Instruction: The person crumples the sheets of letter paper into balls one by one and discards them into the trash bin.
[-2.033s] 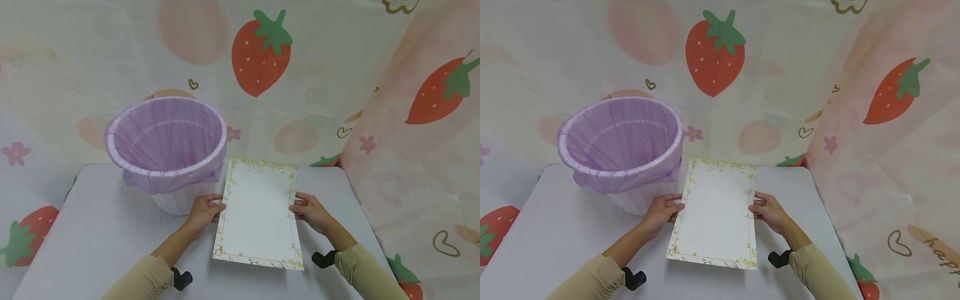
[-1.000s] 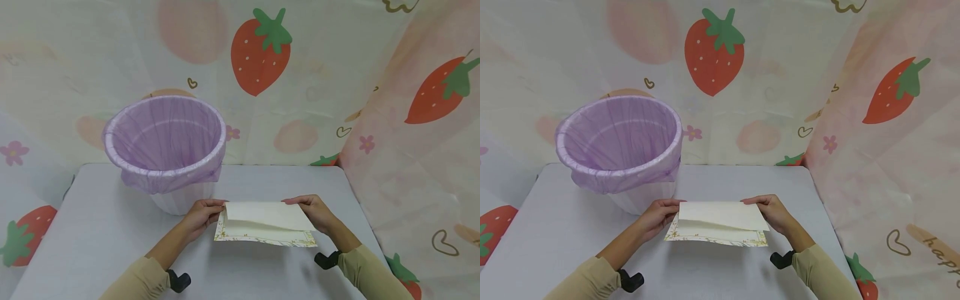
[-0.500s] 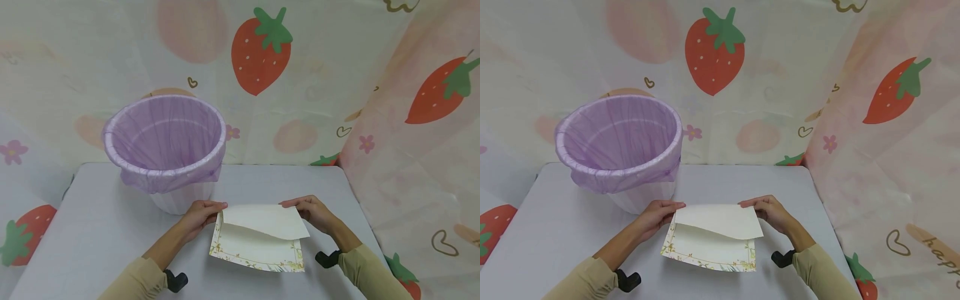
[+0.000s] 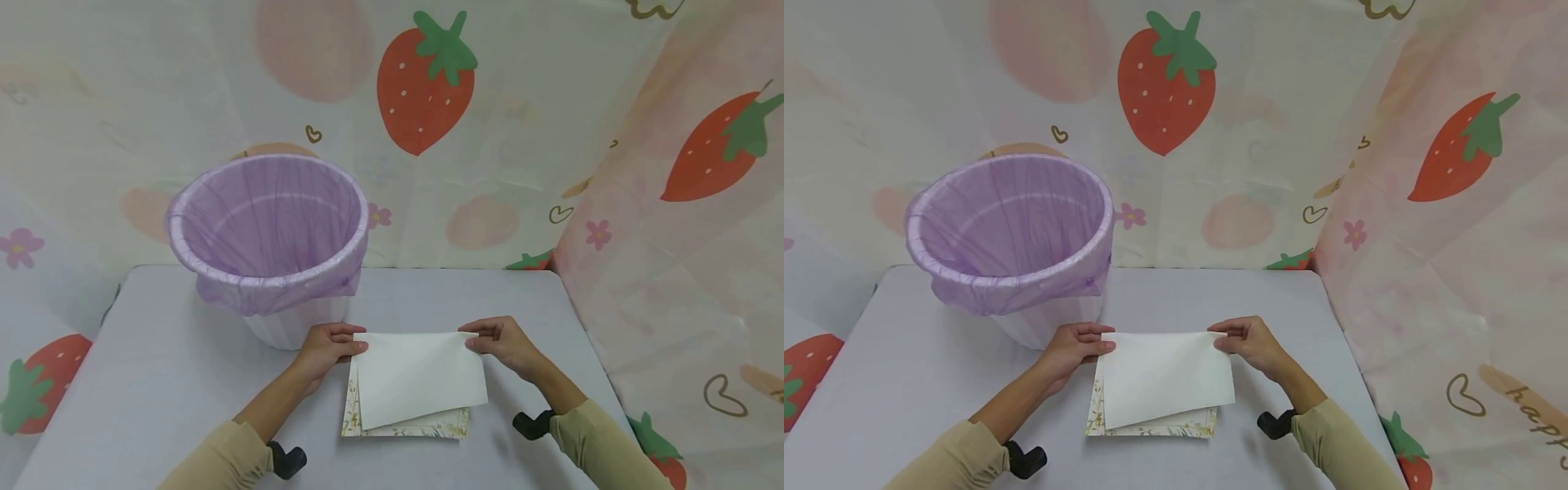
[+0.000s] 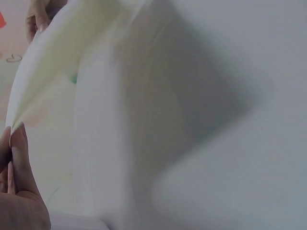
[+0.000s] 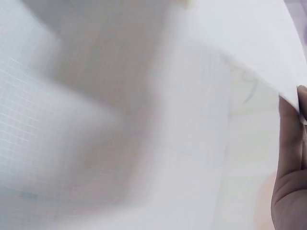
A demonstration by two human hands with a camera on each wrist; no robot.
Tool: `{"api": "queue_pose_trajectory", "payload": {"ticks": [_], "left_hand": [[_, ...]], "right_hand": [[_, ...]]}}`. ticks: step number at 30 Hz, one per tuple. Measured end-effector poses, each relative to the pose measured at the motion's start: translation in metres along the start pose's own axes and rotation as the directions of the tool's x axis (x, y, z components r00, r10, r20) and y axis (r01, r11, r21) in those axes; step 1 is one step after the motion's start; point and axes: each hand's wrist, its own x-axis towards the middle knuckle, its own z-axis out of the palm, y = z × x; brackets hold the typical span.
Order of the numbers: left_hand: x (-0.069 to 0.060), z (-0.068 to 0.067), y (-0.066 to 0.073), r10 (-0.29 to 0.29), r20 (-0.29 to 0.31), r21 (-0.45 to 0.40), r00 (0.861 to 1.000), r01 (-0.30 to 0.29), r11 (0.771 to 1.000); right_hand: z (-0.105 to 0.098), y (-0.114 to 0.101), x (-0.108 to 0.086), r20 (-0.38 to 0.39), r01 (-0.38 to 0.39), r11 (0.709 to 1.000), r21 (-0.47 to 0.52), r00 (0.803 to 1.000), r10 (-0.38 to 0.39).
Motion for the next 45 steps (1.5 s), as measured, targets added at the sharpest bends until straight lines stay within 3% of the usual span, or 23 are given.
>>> {"api": "queue_pose_trajectory", "payload": {"ticks": [9, 13, 15, 18, 21, 27, 38, 42, 45], "left_hand": [[-0.002, 0.003, 0.004, 0.012, -0.042, -0.018, 0.999, -0.012, 1.000], [-0.004, 0.005, 0.007, 0.038, -0.045, -0.003, 0.998, -0.038, 0.999], [-0.004, 0.007, 0.009, 0.057, -0.047, 0.009, 0.997, -0.057, 0.998], [-0.005, 0.009, 0.011, 0.089, -0.046, 0.038, 0.995, -0.088, 0.995], [-0.006, 0.012, 0.014, 0.124, -0.032, 0.065, 0.992, -0.122, 0.990], [-0.006, 0.018, 0.017, 0.142, -0.017, 0.088, 0.990, -0.140, 0.986], [-0.007, 0.022, 0.019, 0.147, -0.017, 0.086, 0.989, -0.145, 0.986], [-0.006, 0.025, 0.019, 0.147, -0.004, 0.084, 0.989, -0.146, 0.986], [-0.006, 0.027, 0.021, 0.166, -0.008, 0.090, 0.986, -0.165, 0.982]], "right_hand": [[0.005, -0.009, 0.001, -0.080, 0.021, 0.991, -0.131, 0.996, -0.032], [0.005, -0.011, 0.003, -0.069, 0.088, 0.977, -0.195, 0.992, -0.103], [0.006, -0.012, 0.004, -0.053, 0.140, 0.949, -0.281, 0.986, -0.160], [0.009, -0.018, 0.005, -0.003, 0.214, 0.876, -0.433, 0.971, -0.239], [0.011, -0.028, 0.008, 0.075, 0.273, 0.812, -0.516, 0.959, -0.274], [0.020, -0.042, 0.017, 0.193, 0.327, 0.766, -0.554, 0.945, -0.264], [0.037, -0.056, 0.029, 0.224, 0.374, 0.745, -0.552, 0.927, -0.300], [0.044, -0.059, 0.033, 0.242, 0.399, 0.721, -0.567, 0.917, -0.317], [0.048, -0.061, 0.035, 0.228, 0.391, 0.711, -0.585, 0.920, -0.318]]}}
